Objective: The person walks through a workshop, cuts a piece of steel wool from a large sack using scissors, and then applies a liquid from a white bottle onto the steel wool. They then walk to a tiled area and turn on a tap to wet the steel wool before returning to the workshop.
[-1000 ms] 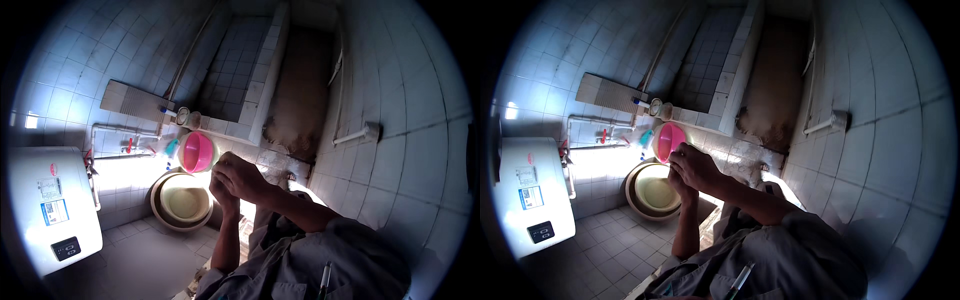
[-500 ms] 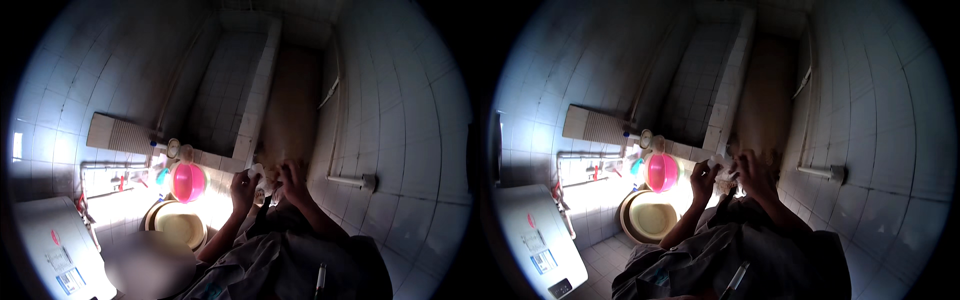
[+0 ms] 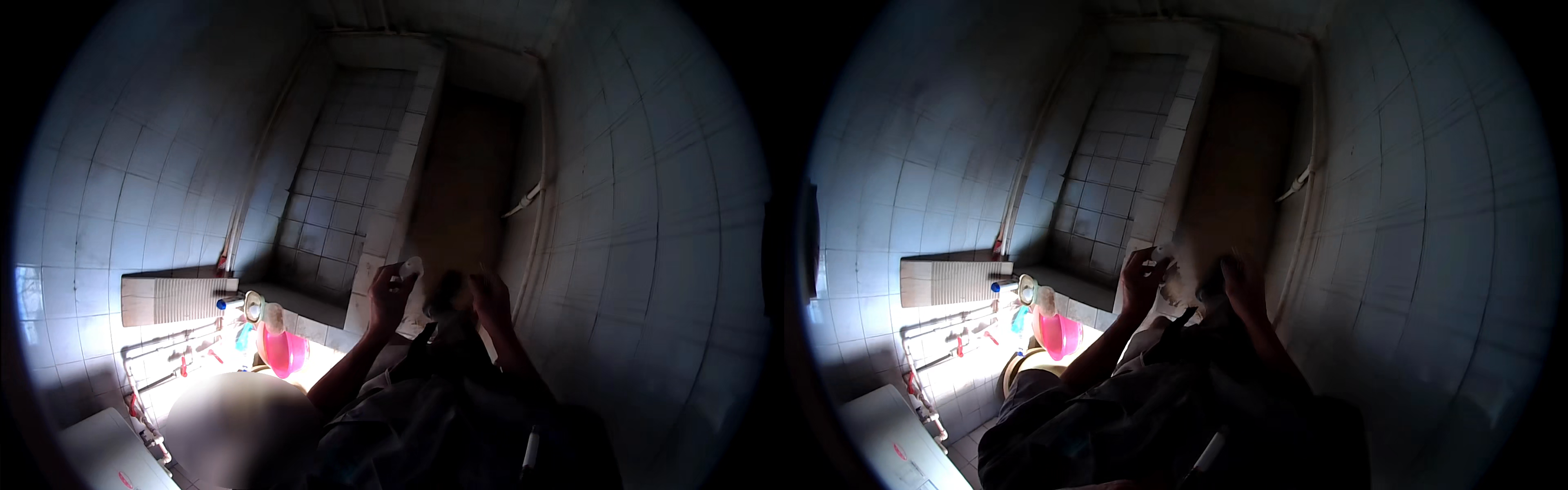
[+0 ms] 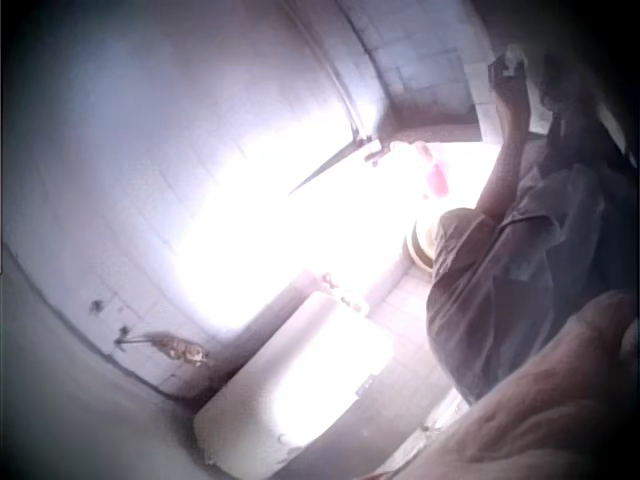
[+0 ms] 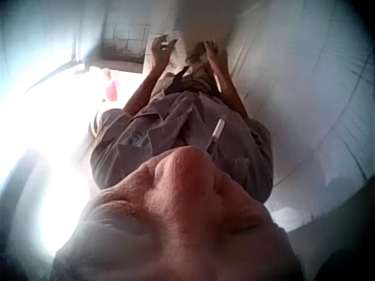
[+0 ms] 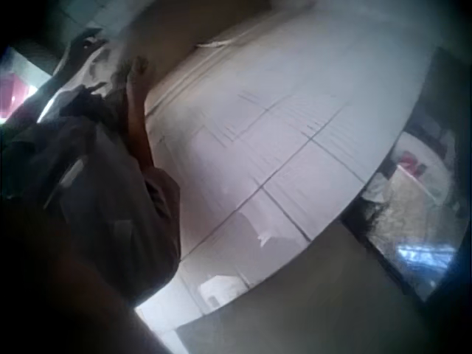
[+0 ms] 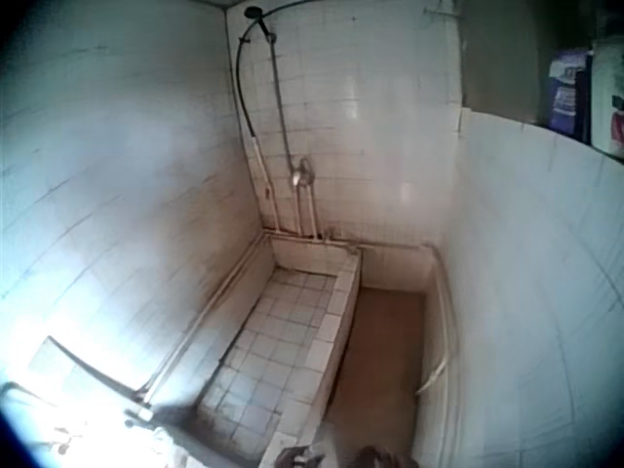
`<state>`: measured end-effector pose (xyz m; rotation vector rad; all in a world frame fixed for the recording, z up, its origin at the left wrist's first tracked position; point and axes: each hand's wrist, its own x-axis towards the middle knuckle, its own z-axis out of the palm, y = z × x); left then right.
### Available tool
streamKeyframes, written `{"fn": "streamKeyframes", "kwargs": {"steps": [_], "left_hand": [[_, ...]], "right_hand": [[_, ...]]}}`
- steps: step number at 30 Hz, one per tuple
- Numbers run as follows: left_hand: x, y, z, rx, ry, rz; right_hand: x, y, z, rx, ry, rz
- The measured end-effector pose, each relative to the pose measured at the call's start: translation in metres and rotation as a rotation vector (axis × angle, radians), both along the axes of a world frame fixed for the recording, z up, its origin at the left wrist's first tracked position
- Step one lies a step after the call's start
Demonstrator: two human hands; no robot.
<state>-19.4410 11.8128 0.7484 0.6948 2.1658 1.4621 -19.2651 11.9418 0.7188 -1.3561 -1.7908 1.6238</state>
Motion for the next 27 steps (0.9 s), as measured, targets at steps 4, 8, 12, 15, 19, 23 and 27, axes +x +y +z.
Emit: {"fn": "streamKeyframes", "kwargs": {"steps": [4, 8, 12, 15, 19, 23, 27], "left_hand": [[-0.036, 0.057, 0.003, -0.056, 0.083, 0.041], [-0.073, 0.107, -0.004, -0.050, 0.114, 0.096], [-0.107, 0.151, -0.022, -0.070, 0.049, 0.162], [-0.138, 0.196, -0.040, -0.084, -0.005, 0.207], [-0.178, 0.276, -0.042, -0.063, -0.123, 0.220], [-0.227, 0.360, -0.049, -0.051, -0.118, 0.169], [-0.277, 0.438, -0.052, -0.087, -0.039, 0.146]], "right_hand": [[-0.021, 0.074, 0.009, 0.042, -0.087, 0.050], [-0.052, 0.152, 0.003, 0.058, -0.076, 0.070], [-0.093, 0.226, -0.005, 0.118, -0.186, 0.165], [-0.130, 0.277, 0.012, 0.187, -0.211, 0.218], [-0.146, 0.341, -0.010, 0.392, -0.212, 0.188], [-0.173, 0.399, 0.001, 0.285, -0.190, 0.171], [-0.194, 0.452, -0.007, 0.327, -0.334, 0.246]]}}
